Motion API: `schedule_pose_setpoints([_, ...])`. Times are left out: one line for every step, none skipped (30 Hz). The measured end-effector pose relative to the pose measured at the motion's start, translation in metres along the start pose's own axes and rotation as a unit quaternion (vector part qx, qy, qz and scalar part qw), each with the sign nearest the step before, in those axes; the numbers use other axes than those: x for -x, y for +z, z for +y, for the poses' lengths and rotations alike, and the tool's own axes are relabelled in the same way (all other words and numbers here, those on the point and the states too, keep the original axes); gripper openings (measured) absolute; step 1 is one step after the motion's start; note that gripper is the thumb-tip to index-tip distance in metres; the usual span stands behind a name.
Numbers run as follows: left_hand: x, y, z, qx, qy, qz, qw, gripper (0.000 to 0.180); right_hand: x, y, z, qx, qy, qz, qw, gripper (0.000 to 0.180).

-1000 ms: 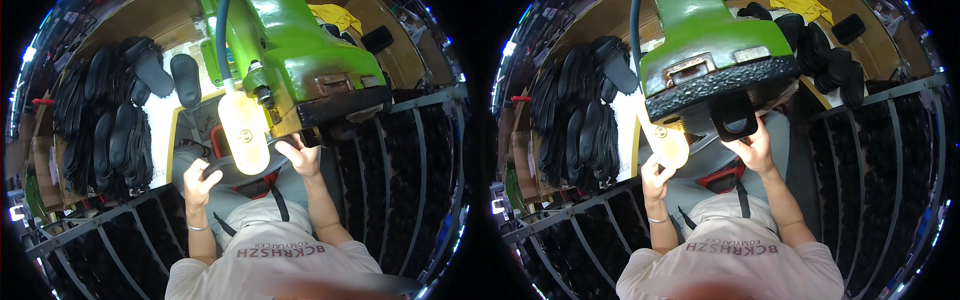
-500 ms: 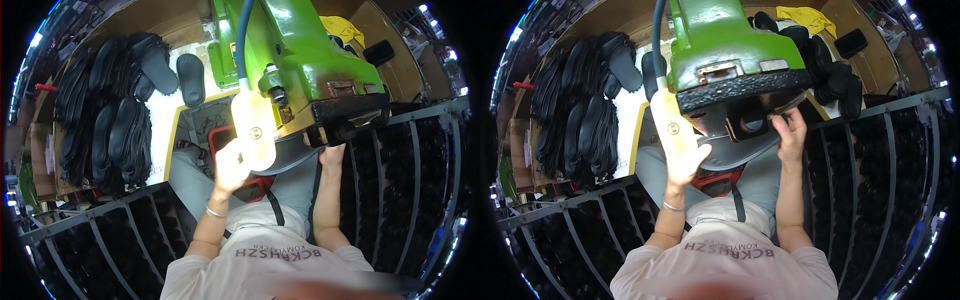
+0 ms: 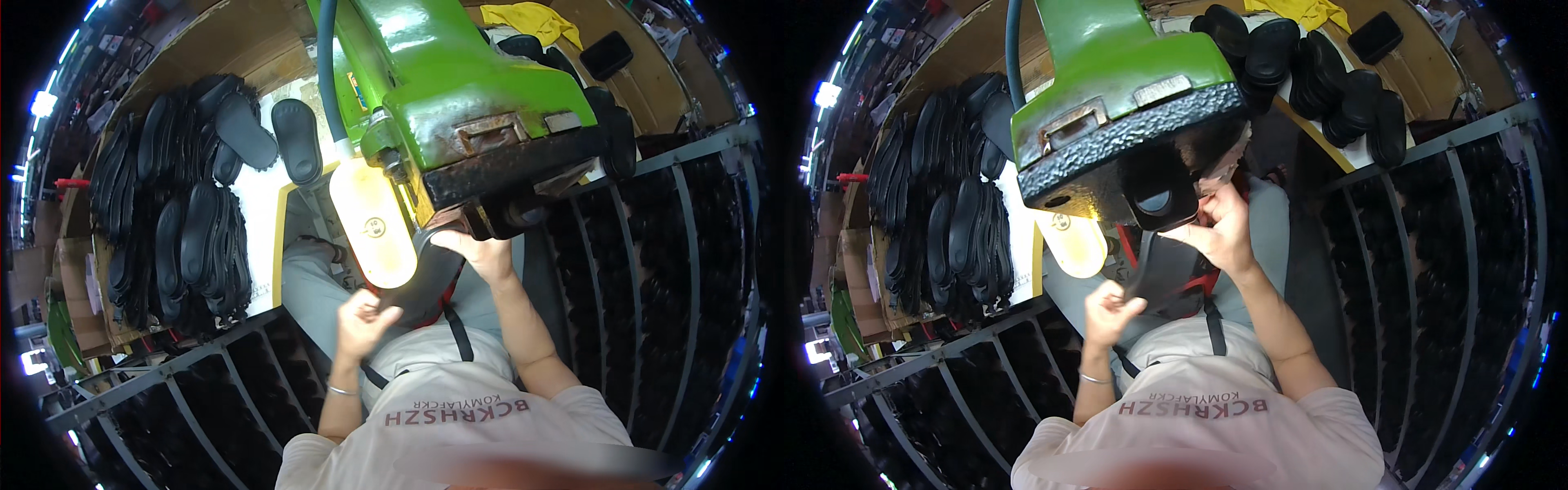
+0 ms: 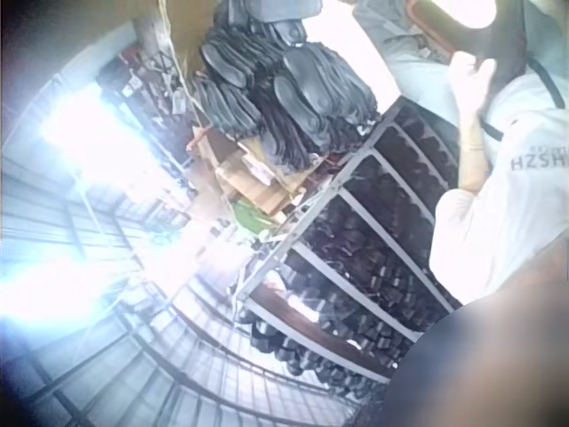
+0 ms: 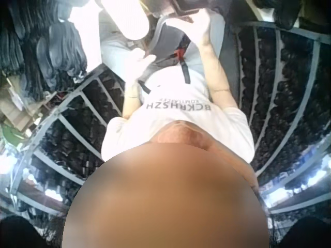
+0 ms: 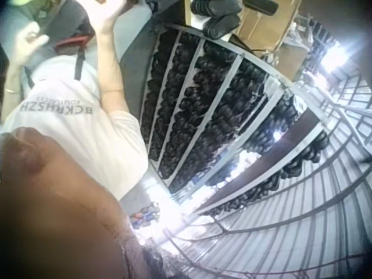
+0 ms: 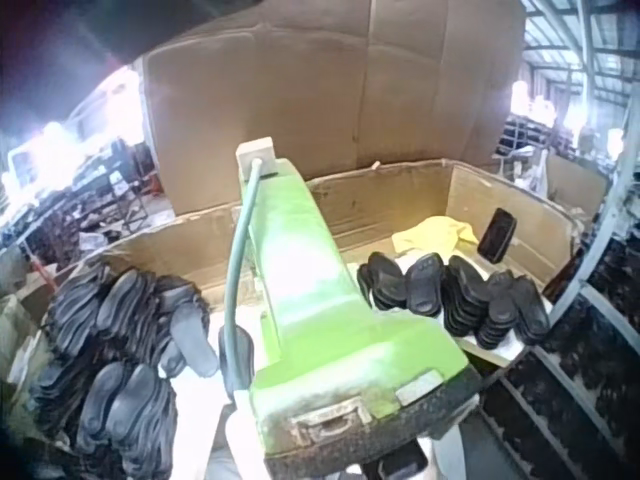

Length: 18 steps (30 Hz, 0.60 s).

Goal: The recorder is using a buffing or grinding machine to smooth the edges of black shoe soles and then placing them onto storage racks.

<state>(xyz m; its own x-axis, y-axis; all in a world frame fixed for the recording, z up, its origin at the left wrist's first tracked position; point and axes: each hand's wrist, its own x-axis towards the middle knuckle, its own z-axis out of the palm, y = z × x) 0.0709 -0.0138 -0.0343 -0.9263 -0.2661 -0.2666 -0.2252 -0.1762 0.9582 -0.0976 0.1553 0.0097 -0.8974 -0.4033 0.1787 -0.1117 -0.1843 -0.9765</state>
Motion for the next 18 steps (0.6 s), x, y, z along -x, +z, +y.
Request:
schedule_pose_setpoints([0.006,0.014,-0.011,-0.010,-0.030,-0.010,0.999,0.038,-0.002,-0.001,0.001,-0.015,0.000,-0.007,1.000,0.050])
schedule_pose_setpoints([0.009,0.030,-0.023,-0.028,-0.011,-0.010,0.999,0.037,-0.005,-0.002,0.002,-0.030,0.004,-0.021,0.999,0.054])
schedule_pose_setpoints([0.010,0.045,-0.034,-0.054,0.020,-0.010,0.998,0.033,-0.006,-0.003,0.002,-0.083,0.022,-0.004,0.996,0.055])
schedule_pose_setpoints([0.010,0.058,-0.042,-0.055,0.015,-0.030,0.998,0.023,-0.008,-0.005,0.003,-0.037,-0.001,-0.003,0.999,0.053])
schedule_pose_setpoints([0.007,0.065,-0.048,-0.050,-0.019,-0.040,0.998,0.019,-0.010,-0.006,0.003,0.011,-0.024,0.000,1.000,0.053])
schedule_pose_setpoints([0.002,0.072,-0.050,-0.031,-0.043,-0.062,0.997,0.018,-0.011,-0.008,0.004,0.057,-0.047,0.005,0.997,0.052])
schedule_pose_setpoints([-0.005,0.076,-0.048,-0.039,-0.032,-0.049,0.997,0.022,-0.012,-0.010,0.005,0.024,-0.021,-0.001,0.999,0.052])
schedule_pose_setpoints([-0.012,0.077,-0.044,-0.038,-0.056,-0.042,0.997,0.031,-0.011,-0.012,0.006,-0.011,0.004,-0.005,1.000,0.052])
schedule_pose_setpoints([-0.018,0.073,-0.035,-0.060,-0.061,-0.038,0.996,0.025,-0.008,-0.013,0.007,-0.067,0.005,0.019,0.998,0.051])
schedule_pose_setpoints([-0.023,0.070,-0.024,-0.042,-0.065,-0.042,0.996,0.022,-0.005,-0.013,0.008,-0.131,0.012,0.027,0.991,0.051])
schedule_pose_setpoints([-0.027,0.065,-0.012,-0.048,0.015,-0.054,0.997,0.021,0.000,-0.018,0.008,-0.018,-0.022,0.037,0.999,0.046])
schedule_pose_setpoints([-0.031,0.061,0.001,-0.034,0.028,-0.064,0.997,0.020,0.004,-0.020,0.009,-0.024,-0.022,0.038,0.999,0.046])
schedule_pose_setpoints([-0.032,0.056,0.014,-0.121,0.101,-0.067,0.985,0.024,0.008,-0.019,0.012,0.014,-0.050,0.047,0.998,0.043])
schedule_pose_setpoints([-0.034,0.056,0.023,-0.113,0.129,-0.068,0.983,0.030,0.011,-0.018,0.014,0.036,-0.083,0.054,0.994,0.041])
schedule_pose_setpoints([-0.039,0.060,0.028,-0.114,0.144,-0.058,0.981,0.032,0.014,-0.014,0.017,0.004,-0.060,0.072,0.996,0.037])
schedule_pose_setpoints([-0.043,0.063,0.032,-0.076,0.132,-0.050,0.987,0.033,0.017,-0.013,0.018,-0.010,-0.058,0.086,0.995,0.037])
schedule_pose_setpoints([-0.049,0.065,0.035,-0.127,0.173,-0.029,0.976,0.034,0.018,-0.011,0.020,-0.010,-0.052,0.101,0.993,0.037])
schedule_pose_setpoints([-0.055,0.068,0.035,-0.168,0.197,-0.014,0.966,0.034,0.017,-0.010,0.021,-0.026,-0.053,0.114,0.992,0.038])
